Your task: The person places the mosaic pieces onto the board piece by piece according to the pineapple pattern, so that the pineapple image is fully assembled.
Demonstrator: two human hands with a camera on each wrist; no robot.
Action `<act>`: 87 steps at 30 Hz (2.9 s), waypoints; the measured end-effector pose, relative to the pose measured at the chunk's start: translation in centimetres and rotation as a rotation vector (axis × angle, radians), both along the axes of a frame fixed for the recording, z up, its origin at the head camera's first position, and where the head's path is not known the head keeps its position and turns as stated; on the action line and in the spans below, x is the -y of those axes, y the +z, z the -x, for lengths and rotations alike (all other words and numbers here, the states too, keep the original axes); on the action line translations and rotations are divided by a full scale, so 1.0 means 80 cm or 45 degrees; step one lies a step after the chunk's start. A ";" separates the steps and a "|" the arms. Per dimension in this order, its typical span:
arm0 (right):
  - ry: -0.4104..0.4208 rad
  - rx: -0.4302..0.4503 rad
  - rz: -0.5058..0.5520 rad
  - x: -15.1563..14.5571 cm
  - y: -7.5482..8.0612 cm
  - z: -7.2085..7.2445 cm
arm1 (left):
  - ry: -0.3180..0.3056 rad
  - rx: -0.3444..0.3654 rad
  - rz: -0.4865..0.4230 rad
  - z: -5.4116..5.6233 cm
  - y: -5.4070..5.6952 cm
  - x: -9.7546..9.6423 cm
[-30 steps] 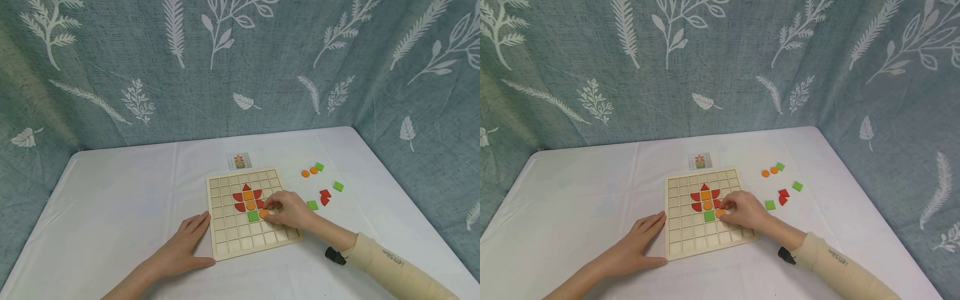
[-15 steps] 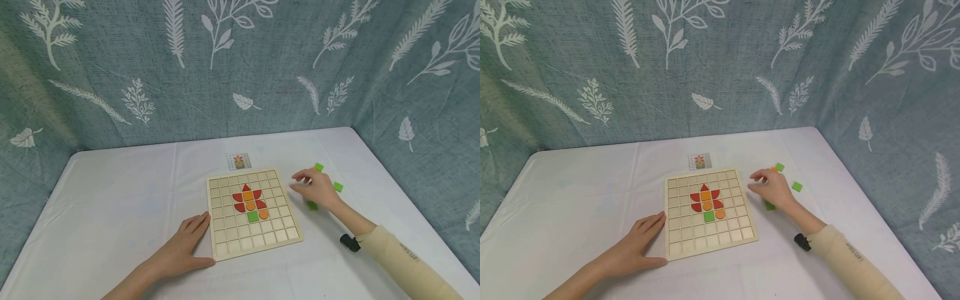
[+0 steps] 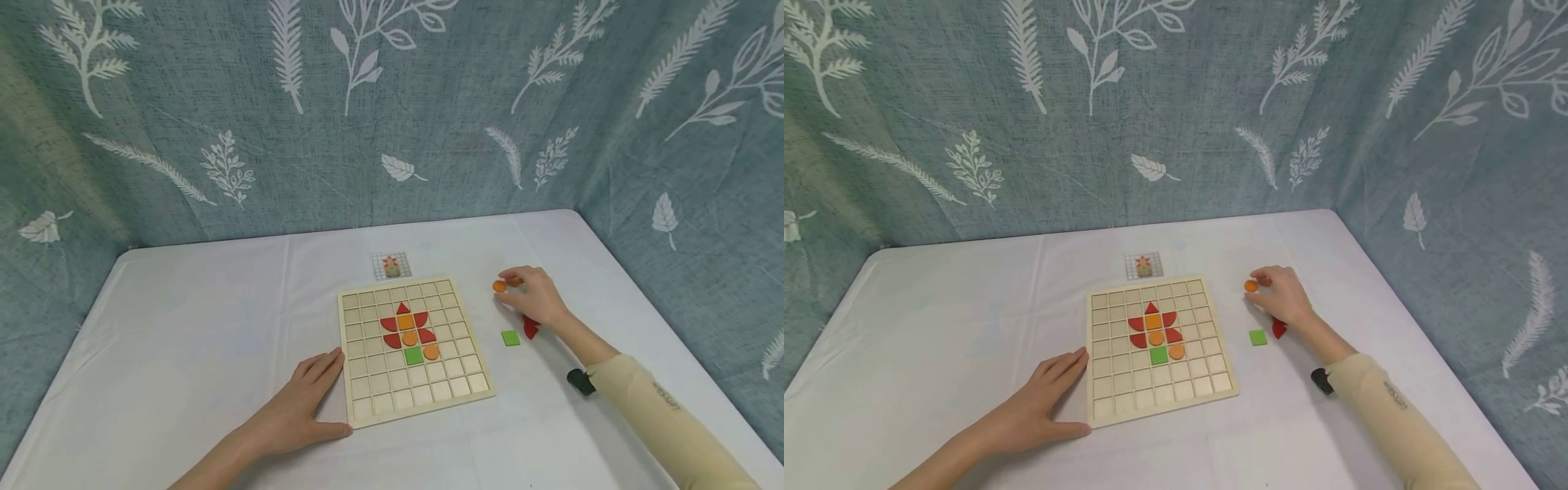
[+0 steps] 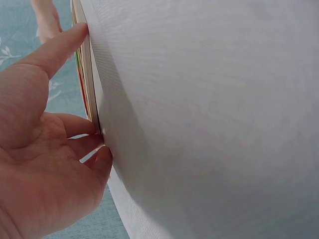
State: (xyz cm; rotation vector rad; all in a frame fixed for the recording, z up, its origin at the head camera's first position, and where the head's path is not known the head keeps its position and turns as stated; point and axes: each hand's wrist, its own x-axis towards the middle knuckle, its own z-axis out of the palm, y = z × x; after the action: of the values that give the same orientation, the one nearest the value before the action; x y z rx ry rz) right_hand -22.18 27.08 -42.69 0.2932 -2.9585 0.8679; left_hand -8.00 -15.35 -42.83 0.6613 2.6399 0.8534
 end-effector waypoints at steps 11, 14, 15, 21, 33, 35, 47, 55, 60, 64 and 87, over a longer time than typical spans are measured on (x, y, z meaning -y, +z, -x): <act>0.057 -0.024 -0.096 -0.003 -0.002 0.011 | 0.004 -0.003 -0.003 -0.001 -0.003 -0.001; 0.049 -0.003 -0.097 -0.004 -0.004 0.014 | 0.004 0.000 0.000 -0.001 -0.004 -0.001; 0.045 0.002 -0.096 -0.004 -0.004 0.015 | 0.003 -0.001 0.001 -0.001 -0.004 -0.001; 0.024 0.003 -0.068 -0.003 -0.005 0.017 | -0.007 -0.017 -0.009 -0.001 -0.002 -0.001; 0.099 -0.014 0.090 0.036 0.006 -0.011 | -0.014 -0.033 -0.002 -0.001 -0.001 0.000; 0.117 -0.019 0.100 0.044 0.007 -0.017 | -0.014 -0.036 -0.001 -0.001 -0.001 0.000; 0.203 0.045 0.143 0.092 0.014 -0.048 | -0.007 0.000 0.000 0.000 0.000 0.000; 0.393 0.109 0.177 0.136 0.015 -0.067 | 0.000 0.024 -0.014 0.001 0.001 0.001; 0.522 0.110 0.172 0.158 0.010 -0.075 | -0.010 0.003 -0.017 0.001 -0.001 0.001; 0.600 0.064 0.153 0.174 0.009 -0.081 | -0.014 0.000 -0.015 0.001 0.000 0.002; 0.662 0.087 -0.057 0.196 0.009 -0.089 | -0.025 -0.014 -0.022 0.000 0.004 0.002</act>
State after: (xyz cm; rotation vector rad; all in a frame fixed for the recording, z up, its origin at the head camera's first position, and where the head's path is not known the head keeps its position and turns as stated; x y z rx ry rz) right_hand -15.09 11.39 -41.98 1.0898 -3.0071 0.8586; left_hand -8.02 -15.54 -42.53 0.6966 2.6342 0.8707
